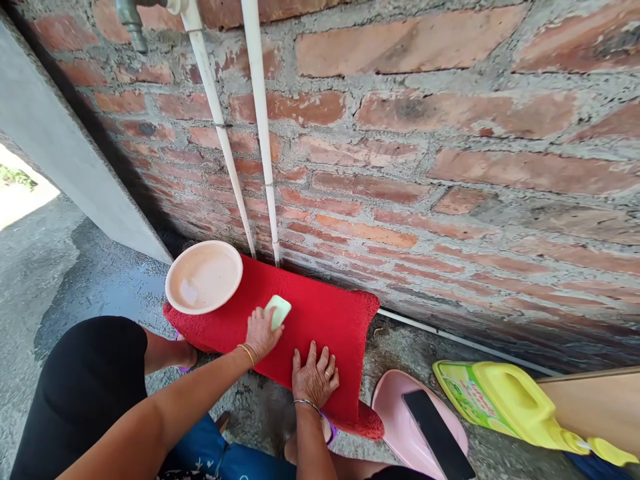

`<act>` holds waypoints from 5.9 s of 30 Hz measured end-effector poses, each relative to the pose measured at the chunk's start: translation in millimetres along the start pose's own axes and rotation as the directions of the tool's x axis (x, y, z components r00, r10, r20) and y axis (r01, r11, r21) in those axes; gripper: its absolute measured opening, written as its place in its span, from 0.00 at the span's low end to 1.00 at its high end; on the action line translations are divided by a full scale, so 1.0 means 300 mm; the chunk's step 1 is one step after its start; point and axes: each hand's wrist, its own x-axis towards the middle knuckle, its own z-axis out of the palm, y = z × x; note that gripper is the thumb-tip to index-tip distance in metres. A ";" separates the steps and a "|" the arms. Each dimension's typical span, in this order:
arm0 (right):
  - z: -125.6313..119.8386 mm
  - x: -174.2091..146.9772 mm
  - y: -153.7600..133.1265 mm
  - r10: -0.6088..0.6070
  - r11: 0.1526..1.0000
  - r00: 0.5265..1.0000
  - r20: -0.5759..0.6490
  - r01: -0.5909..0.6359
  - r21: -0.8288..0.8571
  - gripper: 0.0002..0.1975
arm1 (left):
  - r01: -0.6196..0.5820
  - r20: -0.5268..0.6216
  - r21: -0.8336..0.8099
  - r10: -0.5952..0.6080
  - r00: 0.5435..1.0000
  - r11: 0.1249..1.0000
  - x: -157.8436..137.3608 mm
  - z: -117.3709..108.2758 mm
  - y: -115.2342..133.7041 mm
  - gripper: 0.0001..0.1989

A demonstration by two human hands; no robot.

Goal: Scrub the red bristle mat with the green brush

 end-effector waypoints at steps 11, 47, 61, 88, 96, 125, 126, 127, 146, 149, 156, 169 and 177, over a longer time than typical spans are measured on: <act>-0.010 0.008 -0.001 -0.025 0.999 0.998 -0.050 0.023 -0.043 0.25 | 0.154 0.035 0.023 -0.154 0.987 0.988 0.117 0.032 0.052 0.29; 0.011 -0.008 0.011 -0.002 1.000 1.000 -0.006 0.002 0.014 0.24 | 0.066 0.067 -0.038 -0.063 0.996 0.997 0.141 -0.045 0.146 0.28; 0.003 -0.007 0.017 0.037 0.997 0.994 0.104 -0.043 0.057 0.23 | 0.049 0.036 0.073 -0.052 0.998 0.996 0.043 0.040 0.192 0.30; -0.020 0.010 0.007 0.025 1.000 0.993 0.113 -0.026 0.015 0.24 | -0.232 0.097 0.068 0.225 0.970 0.970 -0.167 0.045 0.057 0.30; -0.012 0.012 -0.006 0.040 0.998 0.996 0.085 -0.044 0.046 0.25 | 0.187 -0.057 0.178 -0.180 0.982 0.966 -0.149 -0.126 -0.314 0.26; -0.270 0.146 -0.139 -0.650 0.725 0.490 0.581 0.169 0.668 0.29 | -0.544 0.464 -0.199 0.567 0.680 0.815 -0.091 -0.299 -0.190 0.26; -0.281 0.142 -0.142 -0.640 0.738 0.471 0.607 0.156 0.657 0.30 | -0.559 0.487 -0.220 0.587 0.647 0.799 -0.087 -0.303 -0.186 0.26; -0.292 0.138 -0.146 -0.623 0.754 0.460 0.632 0.140 0.642 0.31 | -0.573 0.507 -0.243 0.606 0.613 0.783 -0.084 -0.306 -0.182 0.27; -0.300 0.080 -0.341 -0.059 0.988 0.670 0.740 -0.064 0.137 0.20 | -0.333 0.331 0.086 0.288 0.899 0.939 0.019 -0.084 -0.462 0.29; -0.284 0.053 -0.437 -0.135 0.990 0.643 0.754 0.056 0.129 0.20 | -0.390 0.171 0.136 0.366 0.915 0.911 0.020 -0.024 -0.496 0.25; -0.254 0.050 -0.331 -0.084 0.994 0.676 0.732 0.104 0.018 0.18 | -0.443 -0.075 0.137 0.455 0.887 0.886 0.011 0.069 -0.539 0.24; -0.251 0.073 -0.323 0.038 0.999 0.755 0.655 -0.021 -0.033 0.18 | -0.349 -0.041 0.030 0.350 0.936 0.937 0.005 0.064 -0.531 0.25; -0.193 0.102 -0.329 0.029 1.000 0.715 0.699 -0.016 -0.025 0.21 | -0.327 0.056 0.028 0.325 0.944 0.945 0.003 0.024 -0.515 0.26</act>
